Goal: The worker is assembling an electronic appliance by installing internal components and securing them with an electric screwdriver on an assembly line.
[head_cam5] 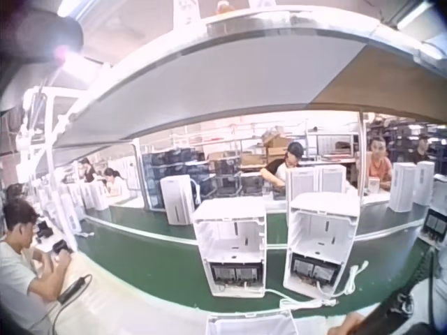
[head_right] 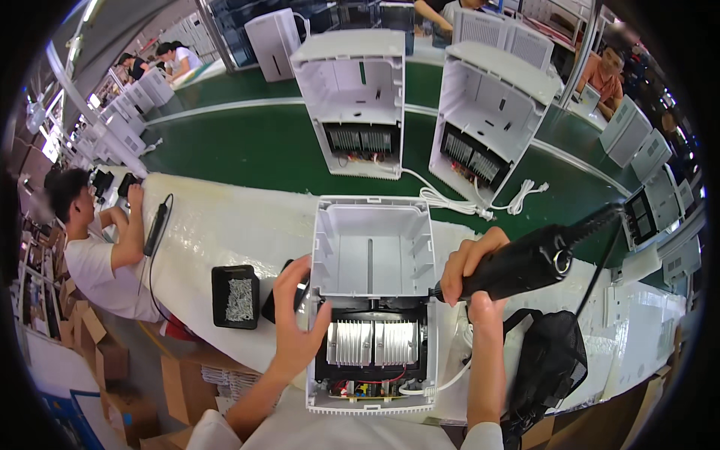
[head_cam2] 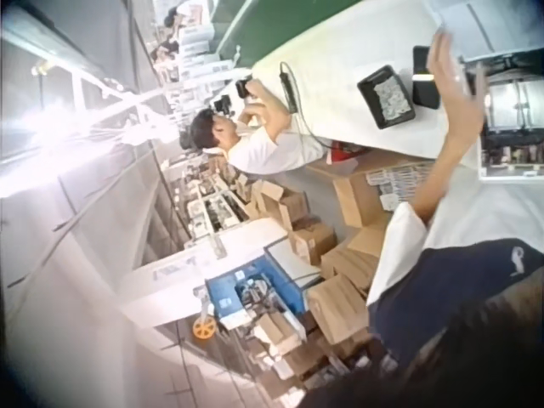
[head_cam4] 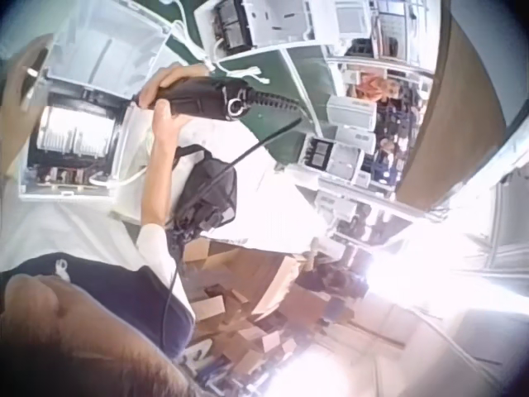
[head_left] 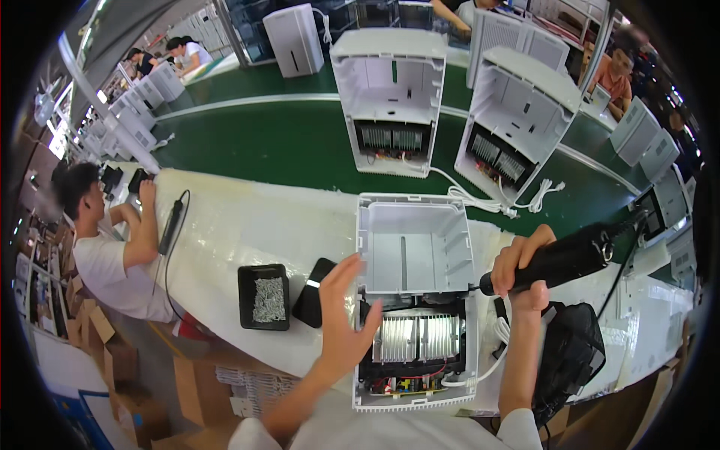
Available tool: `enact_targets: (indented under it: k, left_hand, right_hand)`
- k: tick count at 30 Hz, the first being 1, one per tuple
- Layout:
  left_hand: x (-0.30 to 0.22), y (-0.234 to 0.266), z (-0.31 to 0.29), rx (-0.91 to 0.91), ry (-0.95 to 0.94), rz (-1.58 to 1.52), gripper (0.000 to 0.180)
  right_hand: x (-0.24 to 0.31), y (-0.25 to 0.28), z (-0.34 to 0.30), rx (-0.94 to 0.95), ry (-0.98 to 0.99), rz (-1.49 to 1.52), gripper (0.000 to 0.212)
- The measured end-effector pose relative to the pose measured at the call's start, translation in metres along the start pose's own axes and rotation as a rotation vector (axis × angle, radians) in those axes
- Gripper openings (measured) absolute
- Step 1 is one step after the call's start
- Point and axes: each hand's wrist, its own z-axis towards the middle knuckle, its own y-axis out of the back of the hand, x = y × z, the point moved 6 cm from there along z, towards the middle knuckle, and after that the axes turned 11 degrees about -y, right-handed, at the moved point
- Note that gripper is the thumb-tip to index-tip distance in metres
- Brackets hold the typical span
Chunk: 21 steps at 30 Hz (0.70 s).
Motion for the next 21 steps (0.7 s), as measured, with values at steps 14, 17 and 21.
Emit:
enact_targets:
  k: [14, 17, 21]
  left_hand:
    - [0.056, 0.019, -0.017, 0.459, 0.198, -0.815, 0.089]
    - [0.052, 0.014, 0.022, 0.825, 0.202, -0.828, 0.095]
    - [0.066, 0.015, 0.028, 0.906, 0.14, -0.721, 0.073]
  right_hand:
    - [0.065, -0.014, -0.037, 0.148, 0.04, 0.116, 0.048]
    - [0.113, -0.026, -0.072, 0.092, 0.32, 0.225, 0.041]
    - [0.118, -0.052, -0.079, 0.172, 0.353, 0.129, 0.041]
